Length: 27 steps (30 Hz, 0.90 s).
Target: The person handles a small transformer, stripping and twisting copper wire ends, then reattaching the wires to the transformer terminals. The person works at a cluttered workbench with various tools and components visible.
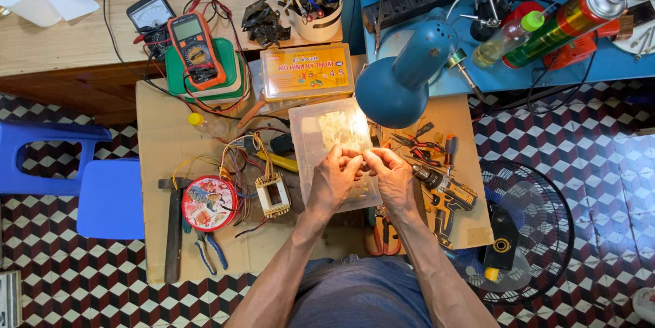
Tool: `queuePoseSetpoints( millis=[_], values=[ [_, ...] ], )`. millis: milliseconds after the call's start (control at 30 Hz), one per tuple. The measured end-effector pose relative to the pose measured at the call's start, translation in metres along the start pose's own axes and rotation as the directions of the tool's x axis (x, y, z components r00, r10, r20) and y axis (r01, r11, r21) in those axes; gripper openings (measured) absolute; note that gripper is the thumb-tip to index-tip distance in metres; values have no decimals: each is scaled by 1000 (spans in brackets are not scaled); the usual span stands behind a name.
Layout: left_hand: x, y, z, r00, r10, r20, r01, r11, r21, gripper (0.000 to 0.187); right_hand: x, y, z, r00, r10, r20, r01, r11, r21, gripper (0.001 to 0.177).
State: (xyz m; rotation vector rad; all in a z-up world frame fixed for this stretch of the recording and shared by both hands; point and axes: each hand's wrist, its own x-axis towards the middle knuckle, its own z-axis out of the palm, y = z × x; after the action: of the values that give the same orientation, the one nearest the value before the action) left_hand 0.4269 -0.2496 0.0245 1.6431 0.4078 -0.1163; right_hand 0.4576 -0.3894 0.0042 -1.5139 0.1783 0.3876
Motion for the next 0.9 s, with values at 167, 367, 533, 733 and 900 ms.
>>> queuePoseSetpoints(
  millis=[167, 367, 533, 733, 900],
  values=[
    [-7, 19, -6, 987, 153, 45, -158, 902, 401, 17, 6, 11, -3, 1000, 27, 4, -27, 998, -49, 19],
    [-19, 24, 0, 985, 161, 65, -173, 906, 385, 18, 18, 29, -16, 994, 68, 80, -75, 993, 86, 18],
    [-32, 18, -3, 980, 189, 66, -200, 891, 409, 21, 32, 40, -33, 994, 105, 32, -110, 975, 191, 16],
    [-42, 3, -9, 979, 198, 52, -204, 922, 330, 21, 52, 27, -56, 990, 124, -73, -109, 977, 186, 18],
    [-31, -7, 0, 971, -233, 49, 233, 972, 20, 27, 43, -9, -65, 981, 194, -8, -191, 972, 136, 32]
  ],
)
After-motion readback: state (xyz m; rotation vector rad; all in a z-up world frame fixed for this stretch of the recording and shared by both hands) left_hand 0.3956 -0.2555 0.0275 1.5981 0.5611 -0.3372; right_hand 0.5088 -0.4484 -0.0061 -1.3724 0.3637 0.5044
